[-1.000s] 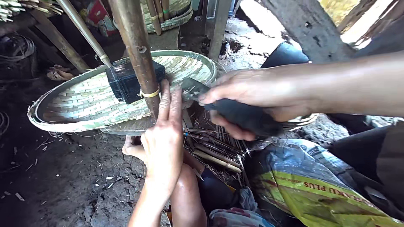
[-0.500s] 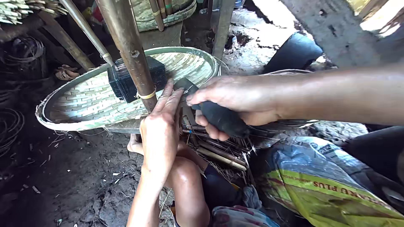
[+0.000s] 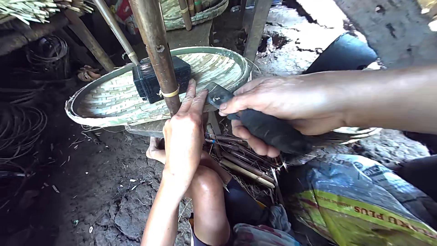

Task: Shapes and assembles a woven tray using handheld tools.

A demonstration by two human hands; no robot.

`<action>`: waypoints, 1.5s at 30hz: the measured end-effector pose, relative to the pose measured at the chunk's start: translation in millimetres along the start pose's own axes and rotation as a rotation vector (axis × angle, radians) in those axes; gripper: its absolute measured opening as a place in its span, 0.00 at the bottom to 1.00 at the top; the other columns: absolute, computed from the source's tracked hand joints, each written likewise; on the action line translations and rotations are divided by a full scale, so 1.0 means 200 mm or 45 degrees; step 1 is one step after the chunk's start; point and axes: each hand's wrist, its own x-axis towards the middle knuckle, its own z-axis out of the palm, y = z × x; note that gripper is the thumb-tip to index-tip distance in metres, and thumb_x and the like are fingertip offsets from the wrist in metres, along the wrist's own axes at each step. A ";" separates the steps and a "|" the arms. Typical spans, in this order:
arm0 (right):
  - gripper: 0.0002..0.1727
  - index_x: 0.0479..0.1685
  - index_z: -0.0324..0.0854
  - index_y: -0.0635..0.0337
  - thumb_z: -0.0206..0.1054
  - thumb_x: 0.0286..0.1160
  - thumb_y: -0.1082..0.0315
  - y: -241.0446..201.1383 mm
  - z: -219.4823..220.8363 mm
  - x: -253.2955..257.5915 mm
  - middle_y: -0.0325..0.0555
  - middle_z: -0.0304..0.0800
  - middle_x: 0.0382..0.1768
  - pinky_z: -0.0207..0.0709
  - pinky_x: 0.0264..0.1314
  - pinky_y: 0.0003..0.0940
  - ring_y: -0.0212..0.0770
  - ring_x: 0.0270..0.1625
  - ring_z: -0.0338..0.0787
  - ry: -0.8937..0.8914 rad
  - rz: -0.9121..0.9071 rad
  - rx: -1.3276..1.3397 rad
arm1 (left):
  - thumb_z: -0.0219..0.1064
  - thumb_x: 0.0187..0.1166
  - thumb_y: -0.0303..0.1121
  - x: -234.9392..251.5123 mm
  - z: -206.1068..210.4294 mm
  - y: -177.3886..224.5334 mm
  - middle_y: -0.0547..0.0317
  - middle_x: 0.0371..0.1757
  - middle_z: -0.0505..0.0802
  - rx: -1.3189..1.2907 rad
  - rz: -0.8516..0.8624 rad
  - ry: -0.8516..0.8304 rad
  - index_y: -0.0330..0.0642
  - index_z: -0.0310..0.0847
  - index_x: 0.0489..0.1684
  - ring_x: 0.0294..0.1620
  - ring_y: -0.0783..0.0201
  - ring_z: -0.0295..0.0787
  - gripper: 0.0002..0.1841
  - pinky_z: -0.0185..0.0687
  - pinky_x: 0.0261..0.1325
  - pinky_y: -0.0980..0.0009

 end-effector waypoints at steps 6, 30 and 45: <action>0.18 0.46 0.72 0.58 0.45 0.96 0.55 0.01 -0.04 0.01 0.46 0.86 0.19 0.80 0.10 0.29 0.37 0.11 0.84 -0.043 -0.009 -0.028 | 0.73 0.78 0.26 -0.12 -0.06 -0.09 0.54 0.64 0.95 -0.033 0.246 0.523 0.43 0.94 0.54 0.47 0.66 0.96 0.11 0.89 0.46 0.70; 0.18 0.42 0.74 0.58 0.45 0.95 0.57 0.01 -0.04 0.02 0.43 0.82 0.16 0.75 0.09 0.25 0.33 0.09 0.80 -0.126 -0.017 0.069 | 0.63 0.84 0.55 -0.06 -0.20 -0.46 0.50 0.37 0.88 0.157 0.138 0.179 0.38 0.90 0.43 0.45 0.51 0.79 0.26 0.60 0.61 0.49; 0.27 0.89 0.55 0.45 0.50 0.94 0.66 0.07 -0.36 0.12 0.46 0.86 0.36 0.83 0.20 0.26 0.33 0.21 0.86 0.170 -0.582 -0.387 | 0.60 0.85 0.24 0.20 -0.25 0.04 0.44 0.52 0.94 0.523 0.600 -0.149 0.35 0.90 0.54 0.55 0.44 0.91 0.12 0.84 0.57 0.54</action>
